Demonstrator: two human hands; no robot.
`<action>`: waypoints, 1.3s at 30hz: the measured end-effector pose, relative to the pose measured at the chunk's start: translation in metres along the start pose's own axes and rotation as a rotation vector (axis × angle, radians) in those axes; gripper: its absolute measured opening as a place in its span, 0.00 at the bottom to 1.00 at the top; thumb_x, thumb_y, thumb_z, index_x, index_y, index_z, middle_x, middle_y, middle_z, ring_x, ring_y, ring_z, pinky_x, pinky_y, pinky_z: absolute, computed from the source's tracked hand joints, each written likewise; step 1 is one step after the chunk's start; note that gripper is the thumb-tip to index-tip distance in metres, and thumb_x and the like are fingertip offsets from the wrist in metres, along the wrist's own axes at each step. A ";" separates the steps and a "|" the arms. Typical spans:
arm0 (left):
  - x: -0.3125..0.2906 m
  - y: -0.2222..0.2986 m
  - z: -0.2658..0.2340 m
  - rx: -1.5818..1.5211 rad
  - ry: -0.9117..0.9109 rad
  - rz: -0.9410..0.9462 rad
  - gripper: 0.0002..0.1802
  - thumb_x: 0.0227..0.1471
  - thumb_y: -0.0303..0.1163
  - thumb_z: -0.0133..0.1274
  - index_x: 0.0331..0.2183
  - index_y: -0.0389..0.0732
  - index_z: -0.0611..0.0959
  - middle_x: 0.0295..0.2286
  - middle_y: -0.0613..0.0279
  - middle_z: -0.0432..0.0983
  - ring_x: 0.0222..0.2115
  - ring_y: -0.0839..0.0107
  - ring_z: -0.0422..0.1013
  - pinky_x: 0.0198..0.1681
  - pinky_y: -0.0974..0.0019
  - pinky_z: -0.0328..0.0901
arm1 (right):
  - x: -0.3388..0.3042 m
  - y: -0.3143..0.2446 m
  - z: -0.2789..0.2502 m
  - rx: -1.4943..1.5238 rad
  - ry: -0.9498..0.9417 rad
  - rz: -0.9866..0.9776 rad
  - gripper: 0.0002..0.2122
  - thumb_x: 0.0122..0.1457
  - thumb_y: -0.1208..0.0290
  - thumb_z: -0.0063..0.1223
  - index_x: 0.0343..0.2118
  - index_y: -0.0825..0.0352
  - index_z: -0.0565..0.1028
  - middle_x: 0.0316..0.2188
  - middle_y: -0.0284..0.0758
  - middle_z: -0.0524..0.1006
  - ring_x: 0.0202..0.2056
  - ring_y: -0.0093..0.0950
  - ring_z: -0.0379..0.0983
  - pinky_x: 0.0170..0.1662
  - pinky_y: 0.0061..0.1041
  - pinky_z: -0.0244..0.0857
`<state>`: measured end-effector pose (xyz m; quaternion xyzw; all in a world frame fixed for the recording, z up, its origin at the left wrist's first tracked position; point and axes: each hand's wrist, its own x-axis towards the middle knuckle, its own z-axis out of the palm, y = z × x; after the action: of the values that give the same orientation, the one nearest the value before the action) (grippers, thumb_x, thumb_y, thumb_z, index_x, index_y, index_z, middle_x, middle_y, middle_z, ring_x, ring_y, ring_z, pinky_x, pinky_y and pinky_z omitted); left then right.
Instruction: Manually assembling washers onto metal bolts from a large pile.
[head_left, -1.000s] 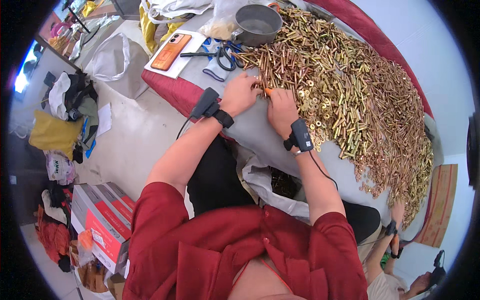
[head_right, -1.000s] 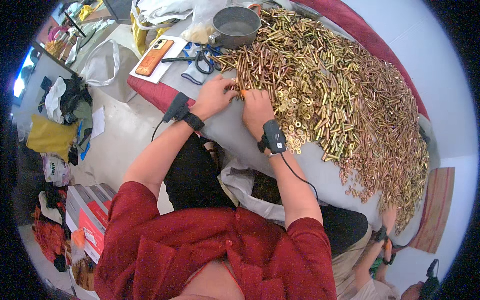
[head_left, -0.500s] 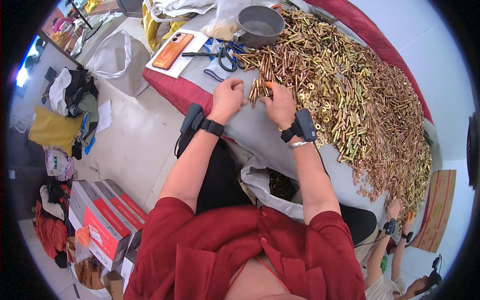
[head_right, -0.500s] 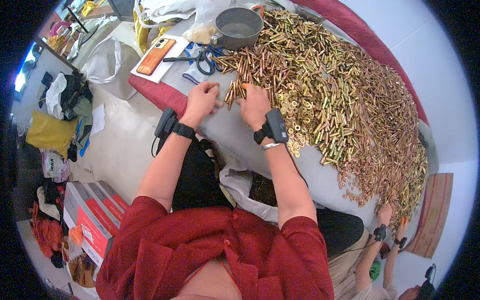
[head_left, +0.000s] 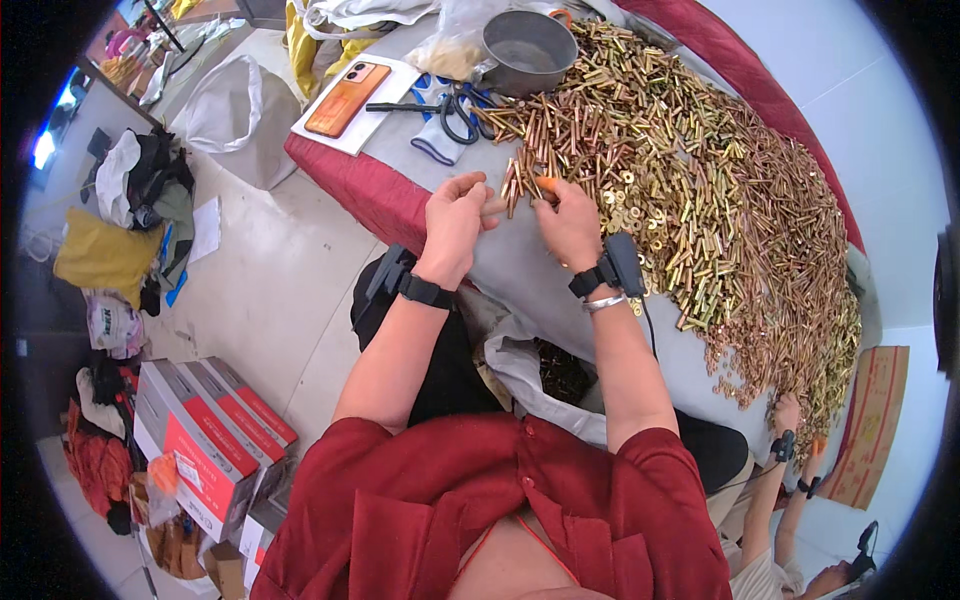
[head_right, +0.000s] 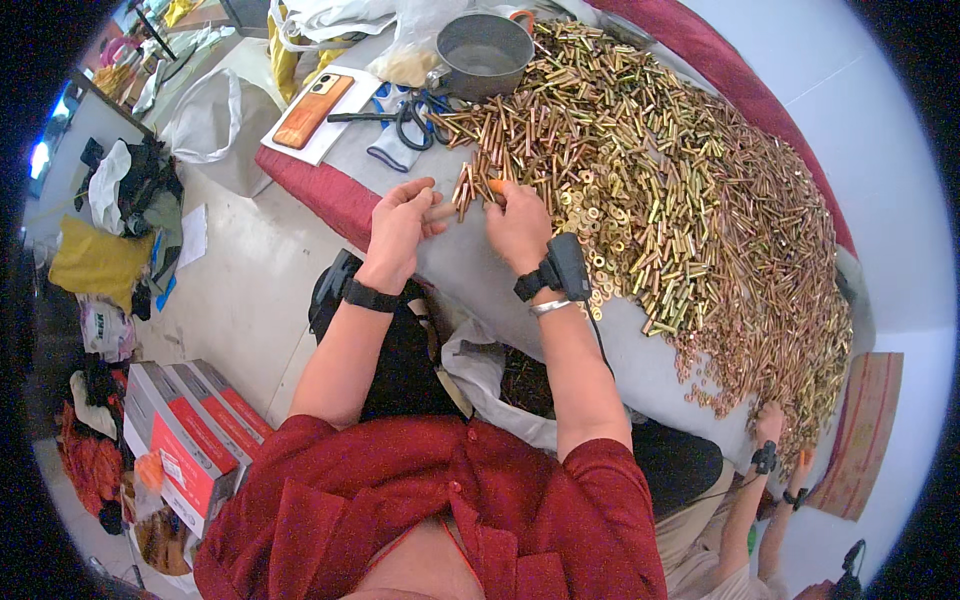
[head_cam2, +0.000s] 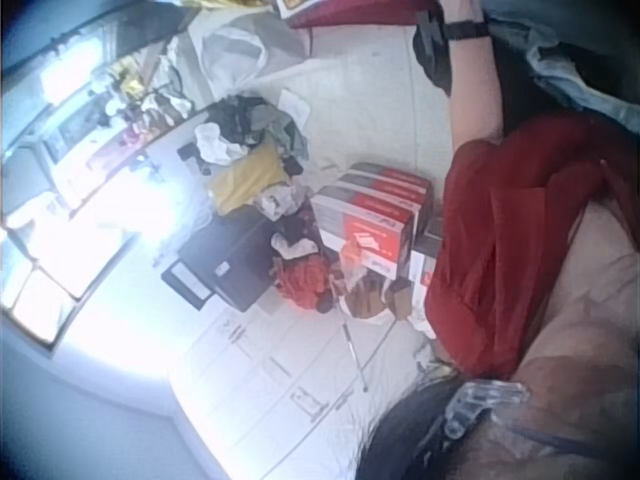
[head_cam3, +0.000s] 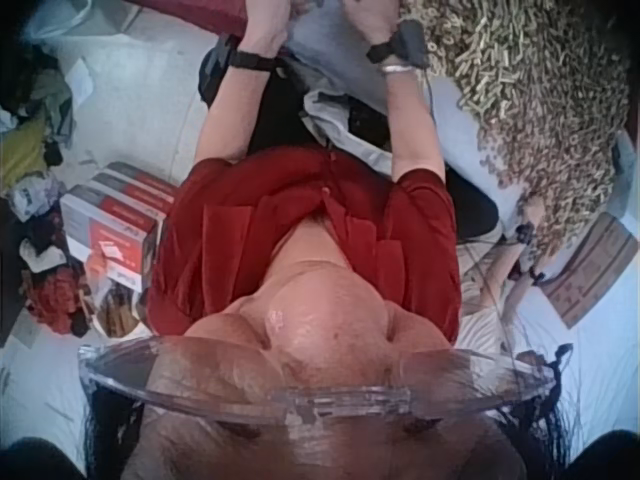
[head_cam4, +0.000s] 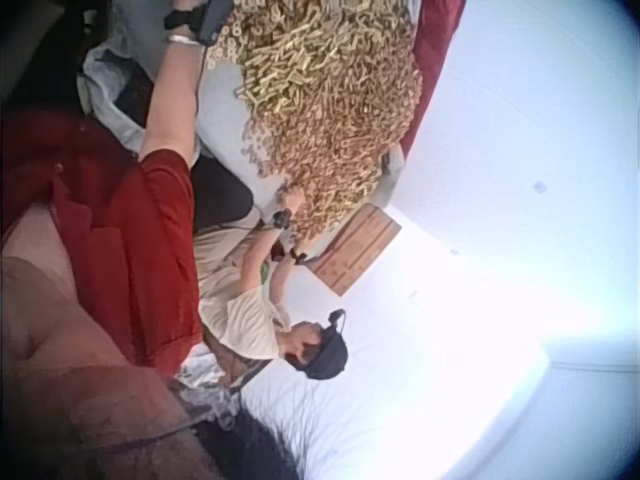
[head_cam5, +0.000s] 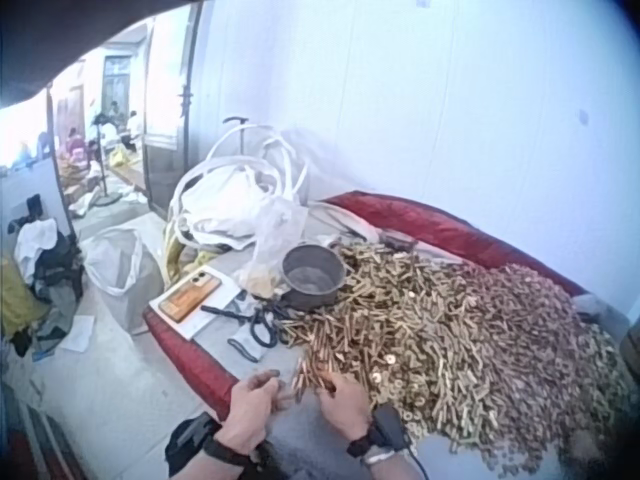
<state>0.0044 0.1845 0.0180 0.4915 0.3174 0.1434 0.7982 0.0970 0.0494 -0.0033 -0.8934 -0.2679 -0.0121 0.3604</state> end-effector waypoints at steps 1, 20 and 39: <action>0.000 0.000 0.000 -0.003 0.002 -0.001 0.16 0.56 0.27 0.45 0.47 0.33 0.71 0.37 0.58 0.71 0.34 0.68 0.73 0.32 0.69 0.68 | 0.000 0.001 -0.001 -0.095 0.004 -0.040 0.14 0.49 0.73 0.52 0.41 0.65 0.75 0.31 0.41 0.75 0.34 0.37 0.72 0.39 0.31 0.66; 0.005 -0.004 -0.008 -0.455 -0.123 -0.149 0.13 0.60 0.40 0.40 0.38 0.40 0.70 0.30 0.63 0.70 0.32 0.65 0.73 0.37 0.64 0.64 | -0.007 -0.034 -0.006 0.635 -0.044 0.067 0.12 0.49 0.71 0.56 0.38 0.69 0.75 0.29 0.39 0.77 0.28 0.30 0.74 0.32 0.25 0.68; 0.001 0.014 -0.015 -0.059 0.014 -0.132 0.14 0.59 0.40 0.42 0.38 0.40 0.73 0.24 0.69 0.67 0.27 0.68 0.76 0.24 0.71 0.63 | 0.001 -0.033 0.002 0.209 0.012 0.004 0.07 0.52 0.73 0.52 0.34 0.67 0.74 0.24 0.41 0.73 0.27 0.35 0.71 0.31 0.31 0.64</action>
<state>-0.0035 0.2018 0.0248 0.4446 0.3501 0.1033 0.8180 0.0814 0.0707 0.0167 -0.8515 -0.2636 0.0115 0.4531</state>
